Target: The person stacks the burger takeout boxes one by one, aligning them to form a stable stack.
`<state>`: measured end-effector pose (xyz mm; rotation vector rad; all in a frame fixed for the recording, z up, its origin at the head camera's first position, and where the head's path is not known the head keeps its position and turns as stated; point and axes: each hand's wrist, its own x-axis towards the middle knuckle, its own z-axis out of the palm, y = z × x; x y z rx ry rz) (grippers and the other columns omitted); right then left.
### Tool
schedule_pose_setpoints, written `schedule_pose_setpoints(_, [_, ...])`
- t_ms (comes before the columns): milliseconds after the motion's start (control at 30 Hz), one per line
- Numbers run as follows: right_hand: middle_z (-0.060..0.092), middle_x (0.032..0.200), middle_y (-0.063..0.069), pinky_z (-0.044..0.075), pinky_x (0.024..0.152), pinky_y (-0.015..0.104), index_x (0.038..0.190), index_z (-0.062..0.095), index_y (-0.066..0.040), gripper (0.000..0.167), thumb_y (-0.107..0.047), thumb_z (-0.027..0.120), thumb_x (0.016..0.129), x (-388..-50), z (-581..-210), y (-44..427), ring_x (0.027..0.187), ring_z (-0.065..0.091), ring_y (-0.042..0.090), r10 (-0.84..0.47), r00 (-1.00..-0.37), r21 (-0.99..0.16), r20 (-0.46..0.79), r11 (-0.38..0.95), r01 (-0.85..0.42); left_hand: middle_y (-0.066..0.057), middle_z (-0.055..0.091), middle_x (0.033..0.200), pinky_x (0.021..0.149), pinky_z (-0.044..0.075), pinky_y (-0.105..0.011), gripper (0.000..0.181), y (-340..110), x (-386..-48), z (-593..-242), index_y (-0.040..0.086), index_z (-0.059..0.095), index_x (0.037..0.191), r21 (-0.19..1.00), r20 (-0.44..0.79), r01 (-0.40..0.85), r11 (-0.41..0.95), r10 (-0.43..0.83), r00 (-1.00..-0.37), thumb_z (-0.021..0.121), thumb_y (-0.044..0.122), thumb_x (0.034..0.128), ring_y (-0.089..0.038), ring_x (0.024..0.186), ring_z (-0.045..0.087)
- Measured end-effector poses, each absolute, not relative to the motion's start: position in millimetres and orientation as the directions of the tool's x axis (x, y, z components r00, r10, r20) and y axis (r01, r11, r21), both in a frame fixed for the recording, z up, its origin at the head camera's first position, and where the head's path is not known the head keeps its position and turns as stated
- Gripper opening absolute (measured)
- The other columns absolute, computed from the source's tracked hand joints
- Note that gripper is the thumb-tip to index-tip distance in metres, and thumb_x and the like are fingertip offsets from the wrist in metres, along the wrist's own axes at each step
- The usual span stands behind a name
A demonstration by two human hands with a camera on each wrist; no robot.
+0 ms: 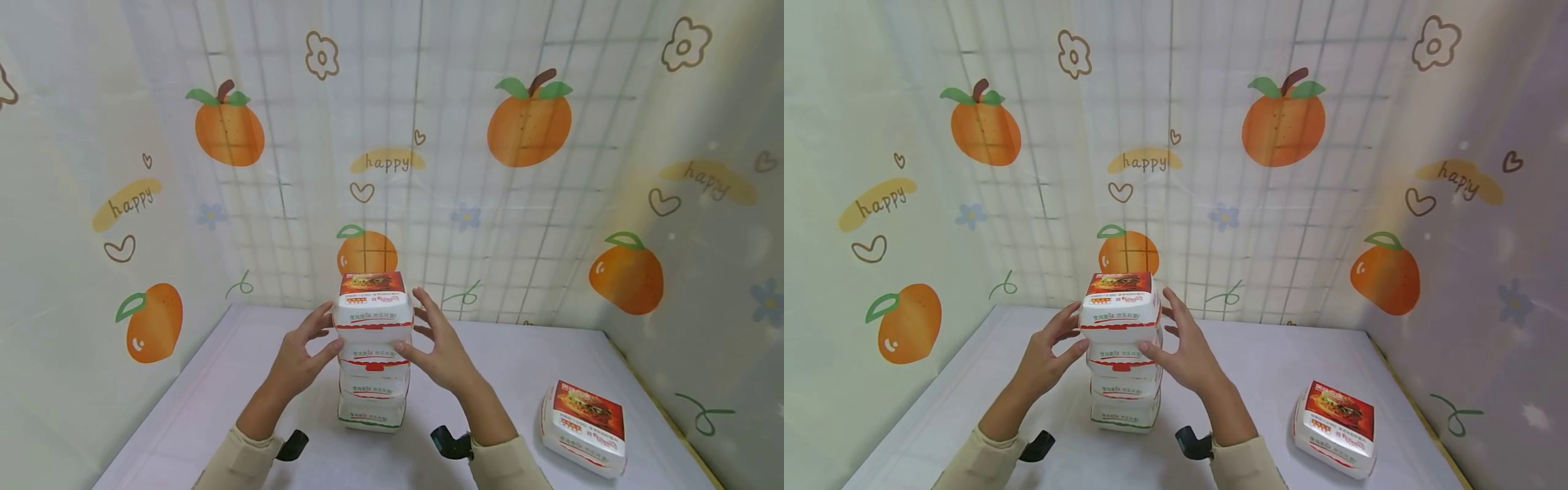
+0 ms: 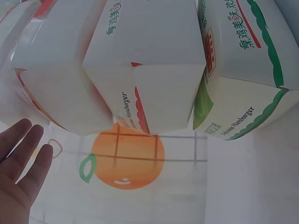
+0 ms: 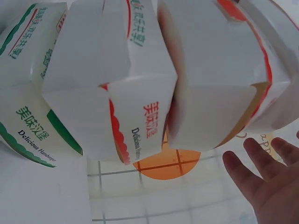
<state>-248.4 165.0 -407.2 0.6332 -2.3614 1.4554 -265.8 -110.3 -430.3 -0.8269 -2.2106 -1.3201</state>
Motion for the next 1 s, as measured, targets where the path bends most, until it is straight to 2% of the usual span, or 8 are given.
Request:
schedule_pose_setpoints(167, [0.024,0.157,-0.008,0.042,0.101,0.051,0.154,0.018,-0.038,0.094,-0.042,0.078,0.081,-246,-408,166,0.136,0.038,0.024,-0.201,-0.863,-0.763,0.463,0.405,-0.504,0.003,0.062,0.127,0.092,0.049,-0.048,0.063,-110,-266,-431,0.032,0.039,0.148,0.632,0.629,0.68,0.373,0.266,-0.731,0.068,0.037,0.0918,-0.015,0.116,0.058])
schedule_pose_setpoints(233, [0.023,0.158,-0.003,0.041,0.101,0.053,0.155,0.017,-0.032,0.095,-0.037,0.078,0.082,-243,-405,165,0.136,0.037,0.027,-0.196,-0.874,-0.772,0.444,0.411,-0.484,0.003,0.062,0.128,0.092,0.049,-0.049,0.064,-110,-265,-432,0.031,0.039,0.148,0.633,0.629,0.679,0.372,0.265,-0.731,0.067,0.038,0.0919,-0.016,0.116,0.058])
schedule_pose_setpoints(367, [0.022,0.158,0.0,0.041,0.101,0.053,0.156,0.016,-0.028,0.096,-0.032,0.078,0.083,-242,-405,168,0.137,0.036,0.028,-0.195,-0.879,-0.774,0.436,0.417,-0.477,0.001,0.062,0.129,0.092,0.049,-0.05,0.064,-110,-264,-431,0.03,0.039,0.148,0.64,0.619,0.67,0.375,0.265,-0.739,0.067,0.039,0.0917,-0.018,0.117,0.058])
schedule_pose_setpoints(533, [0.023,0.158,-0.005,0.042,0.101,0.051,0.154,0.018,-0.035,0.094,-0.038,0.078,0.082,-243,-411,177,0.136,0.038,0.025,-0.197,-0.865,-0.753,0.461,0.428,-0.499,-0.002,0.062,0.13,0.091,0.049,-0.05,0.065,-111,-262,-429,0.025,0.04,0.148,0.634,0.622,0.673,0.381,0.264,-0.737,0.069,0.035,0.0909,-0.02,0.117,0.058])
schedule_pose_setpoints(667, [0.024,0.158,-0.003,0.042,0.1,0.052,0.155,0.018,-0.034,0.093,-0.037,0.077,0.083,-239,-415,188,0.136,0.039,0.026,-0.191,-0.862,-0.735,0.47,0.455,-0.502,-0.004,0.061,0.13,0.091,0.049,-0.051,0.066,-113,-262,-430,0.018,0.042,0.148,0.627,0.629,0.677,0.385,0.263,-0.731,0.071,0.033,0.09,-0.022,0.117,0.058])
schedule_pose_setpoints(800, [0.025,0.158,0.0,0.043,0.1,0.051,0.155,0.018,-0.032,0.093,-0.034,0.078,0.083,-235,-417,202,0.135,0.04,0.028,-0.177,-0.867,-0.721,0.465,0.493,-0.487,-0.004,0.061,0.131,0.09,0.049,-0.052,0.068,-115,-263,-431,0.019,0.041,0.148,0.617,0.628,0.674,0.406,0.262,-0.733,0.071,0.036,0.0892,-0.022,0.117,0.058])
schedule_pose_setpoints(1000, [0.024,0.158,0.003,0.043,0.099,0.053,0.156,0.018,-0.031,0.095,-0.038,0.078,0.082,-232,-421,227,0.134,0.041,0.032,-0.159,-0.886,-0.714,0.436,0.538,-0.447,-0.002,0.061,0.131,0.09,0.05,-0.051,0.067,-121,-266,-428,0.022,0.043,0.147,0.594,0.642,0.675,0.437,0.248,-0.726,0.072,0.036,0.0882,-0.022,0.115,0.059])
